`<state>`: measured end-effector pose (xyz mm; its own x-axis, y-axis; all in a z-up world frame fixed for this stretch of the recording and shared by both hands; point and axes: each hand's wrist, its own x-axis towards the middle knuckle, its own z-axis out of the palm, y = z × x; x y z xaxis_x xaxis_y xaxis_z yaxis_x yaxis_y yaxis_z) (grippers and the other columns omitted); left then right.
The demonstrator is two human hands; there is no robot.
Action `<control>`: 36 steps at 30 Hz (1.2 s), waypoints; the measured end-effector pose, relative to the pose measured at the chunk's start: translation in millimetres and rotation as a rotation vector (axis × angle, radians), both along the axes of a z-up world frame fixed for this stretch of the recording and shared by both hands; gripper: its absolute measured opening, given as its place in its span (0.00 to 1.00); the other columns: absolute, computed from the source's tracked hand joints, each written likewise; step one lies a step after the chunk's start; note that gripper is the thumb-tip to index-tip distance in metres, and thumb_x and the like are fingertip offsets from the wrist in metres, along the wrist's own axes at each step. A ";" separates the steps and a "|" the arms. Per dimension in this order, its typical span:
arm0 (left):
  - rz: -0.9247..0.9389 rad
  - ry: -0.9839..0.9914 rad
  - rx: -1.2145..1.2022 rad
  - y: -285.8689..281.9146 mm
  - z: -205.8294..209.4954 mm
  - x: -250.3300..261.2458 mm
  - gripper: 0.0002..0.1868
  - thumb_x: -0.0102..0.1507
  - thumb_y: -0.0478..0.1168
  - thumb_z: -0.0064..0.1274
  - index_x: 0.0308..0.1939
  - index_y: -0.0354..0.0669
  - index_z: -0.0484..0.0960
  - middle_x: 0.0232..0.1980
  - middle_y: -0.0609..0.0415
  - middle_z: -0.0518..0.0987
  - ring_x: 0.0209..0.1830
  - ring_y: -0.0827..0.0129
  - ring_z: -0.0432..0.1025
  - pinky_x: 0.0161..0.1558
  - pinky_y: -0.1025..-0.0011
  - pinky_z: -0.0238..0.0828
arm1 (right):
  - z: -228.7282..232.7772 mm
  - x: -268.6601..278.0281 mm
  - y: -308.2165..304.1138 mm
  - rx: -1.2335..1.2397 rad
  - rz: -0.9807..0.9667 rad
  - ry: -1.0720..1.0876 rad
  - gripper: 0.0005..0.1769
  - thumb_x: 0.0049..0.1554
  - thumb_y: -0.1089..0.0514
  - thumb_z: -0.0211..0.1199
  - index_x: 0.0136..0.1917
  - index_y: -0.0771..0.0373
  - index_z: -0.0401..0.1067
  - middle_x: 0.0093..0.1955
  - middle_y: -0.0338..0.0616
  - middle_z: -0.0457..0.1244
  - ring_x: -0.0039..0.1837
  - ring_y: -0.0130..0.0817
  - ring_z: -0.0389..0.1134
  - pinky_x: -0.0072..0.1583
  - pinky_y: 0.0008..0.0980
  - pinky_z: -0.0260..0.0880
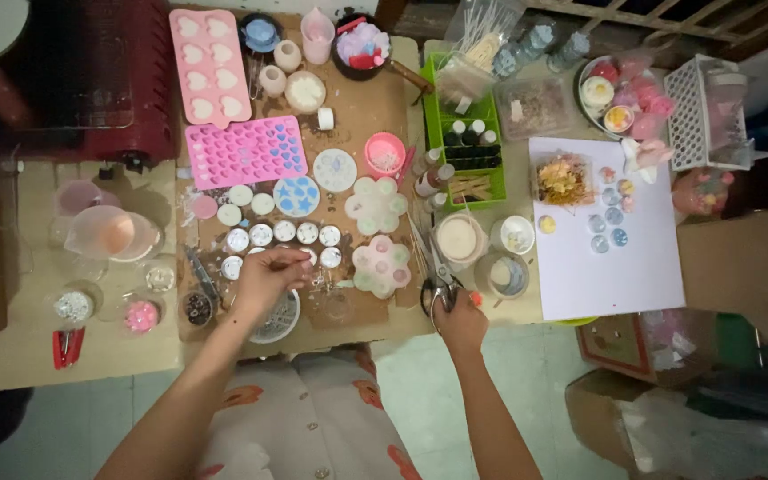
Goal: Trimming and preparing small components for candle making using scissors
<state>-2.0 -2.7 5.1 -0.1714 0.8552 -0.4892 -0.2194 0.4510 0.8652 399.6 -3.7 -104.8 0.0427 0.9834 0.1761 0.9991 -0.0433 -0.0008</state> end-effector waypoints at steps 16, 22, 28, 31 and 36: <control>0.115 -0.244 -0.073 -21.0 10.2 -25.4 0.20 0.57 0.33 0.68 0.54 0.39 0.85 0.40 0.49 0.83 0.33 0.71 0.80 0.34 0.79 0.83 | 2.7 -41.6 16.7 -0.320 -0.248 0.169 0.32 0.52 0.35 0.68 0.60 0.59 0.74 0.48 0.51 0.69 0.52 0.55 0.75 0.51 0.54 0.77; 0.143 -0.280 -0.099 -22.0 13.1 -31.3 0.17 0.59 0.34 0.67 0.51 0.35 0.85 0.37 0.48 0.83 0.31 0.70 0.81 0.32 0.80 0.83 | 41.2 -109.8 1.9 -0.031 -0.001 0.282 0.20 0.52 0.51 0.68 0.57 0.56 0.77 0.52 0.48 0.68 0.57 0.53 0.72 0.55 0.51 0.75; 0.143 -0.235 -0.116 -24.0 8.3 -34.6 0.15 0.61 0.39 0.67 0.50 0.38 0.86 0.37 0.49 0.82 0.31 0.70 0.80 0.28 0.79 0.82 | 33.0 -206.8 -16.0 -0.231 0.457 0.227 0.11 0.51 0.48 0.67 0.50 0.42 0.78 0.51 0.31 0.67 0.54 0.37 0.71 0.55 0.47 0.68; 0.146 -0.192 -0.111 -26.8 -5.8 -34.6 0.15 0.60 0.40 0.68 0.48 0.38 0.87 0.37 0.50 0.81 0.31 0.70 0.79 0.28 0.77 0.83 | 7.2 -228.0 -10.4 -0.293 0.507 0.135 0.14 0.51 0.49 0.66 0.52 0.42 0.77 0.54 0.32 0.66 0.55 0.39 0.71 0.48 0.42 0.74; 0.138 -0.109 -0.096 -30.9 -16.1 -32.6 0.14 0.59 0.40 0.70 0.46 0.39 0.88 0.35 0.51 0.81 0.30 0.72 0.77 0.27 0.79 0.82 | 0.1 -241.8 -9.1 -0.360 0.522 0.117 0.13 0.55 0.53 0.63 0.55 0.48 0.76 0.55 0.39 0.66 0.61 0.42 0.68 0.53 0.38 0.74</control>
<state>-34.6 -33.6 -11.0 -0.2255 0.7759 -0.5893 -0.3745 0.4894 0.7876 157.8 -12.8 -104.7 -0.4587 0.8766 -0.1453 0.8828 0.4310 -0.1868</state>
